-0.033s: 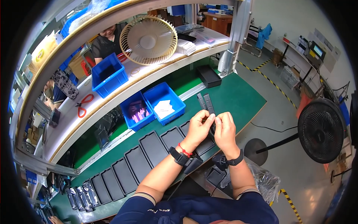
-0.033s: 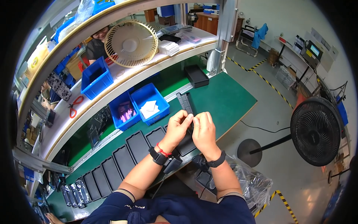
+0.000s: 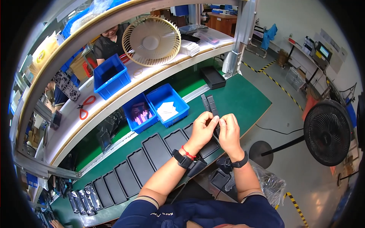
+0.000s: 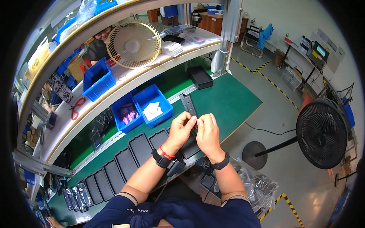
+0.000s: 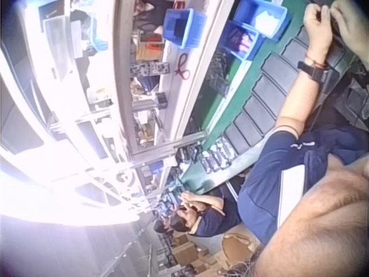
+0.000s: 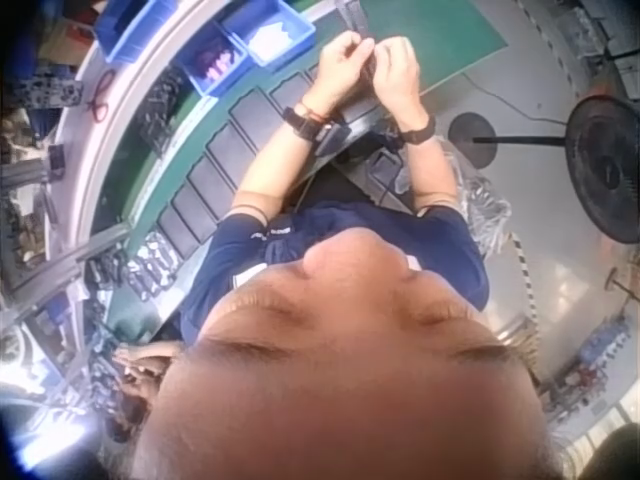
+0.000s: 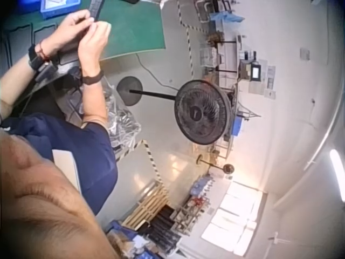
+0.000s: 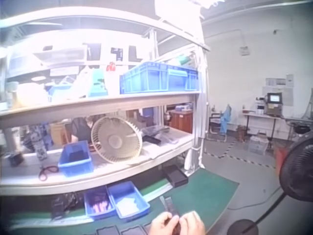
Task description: The worker is assembling and packing small electronic components and straps into individual cases and plastic bags on an assembly line.
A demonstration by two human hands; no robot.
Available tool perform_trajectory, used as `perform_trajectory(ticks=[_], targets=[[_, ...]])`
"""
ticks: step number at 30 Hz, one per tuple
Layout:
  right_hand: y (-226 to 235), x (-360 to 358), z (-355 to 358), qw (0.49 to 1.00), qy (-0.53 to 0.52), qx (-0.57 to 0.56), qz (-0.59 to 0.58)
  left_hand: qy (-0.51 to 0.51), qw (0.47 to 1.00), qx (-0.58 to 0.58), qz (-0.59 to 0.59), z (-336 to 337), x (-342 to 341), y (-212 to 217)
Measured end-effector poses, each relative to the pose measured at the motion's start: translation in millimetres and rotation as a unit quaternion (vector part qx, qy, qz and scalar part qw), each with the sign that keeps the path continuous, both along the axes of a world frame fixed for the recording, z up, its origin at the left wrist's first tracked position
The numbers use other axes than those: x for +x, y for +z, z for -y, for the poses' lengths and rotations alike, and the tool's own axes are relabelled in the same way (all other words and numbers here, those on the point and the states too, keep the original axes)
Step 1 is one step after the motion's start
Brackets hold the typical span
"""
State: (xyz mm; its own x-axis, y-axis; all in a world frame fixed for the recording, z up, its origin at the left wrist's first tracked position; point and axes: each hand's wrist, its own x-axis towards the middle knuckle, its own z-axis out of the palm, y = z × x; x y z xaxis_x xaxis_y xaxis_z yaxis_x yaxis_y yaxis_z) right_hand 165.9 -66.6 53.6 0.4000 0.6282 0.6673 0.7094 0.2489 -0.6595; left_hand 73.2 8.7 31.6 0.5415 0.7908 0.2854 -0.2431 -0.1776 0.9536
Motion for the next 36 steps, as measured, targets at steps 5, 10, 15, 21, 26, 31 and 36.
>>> perform_trajectory(ticks=[5, 10, 15, 21, 26, 31, 36], targets=[[-13.9, 58.3, -2.9, 0.969, 0.017, -0.046, -0.240, 0.111, 0.993, 0.043, -0.002, -11.3, -29.6, 5.6], [-76.3, 141.2, -17.1, 0.900, 0.118, -0.229, -0.352, 0.126, 0.992, 0.017, -0.019, -12.9, -50.5, 20.5], [-6.2, 47.7, 2.3, 0.975, 0.140, -0.135, -0.110, 0.191, 0.957, 0.195, -0.096, 3.7, -38.5, 24.6], [-8.2, 34.4, -1.3, 0.952, 0.183, -0.065, -0.237, 0.185, 0.954, 0.234, -0.039, 8.0, -36.2, 36.2], [-29.2, 154.4, -36.2, 0.985, -0.071, -0.133, -0.083, 0.216, 0.953, 0.212, -0.023, 3.5, -53.0, 38.1], [-44.9, 151.4, -39.2, 0.957, -0.090, -0.267, 0.074, 0.186, 0.963, 0.183, -0.067, 9.4, -59.7, 34.4], [21.5, 31.4, 10.2, 0.915, 0.350, -0.179, -0.089, 0.067, 0.991, 0.114, -0.017, 22.7, -43.1, 19.8]])
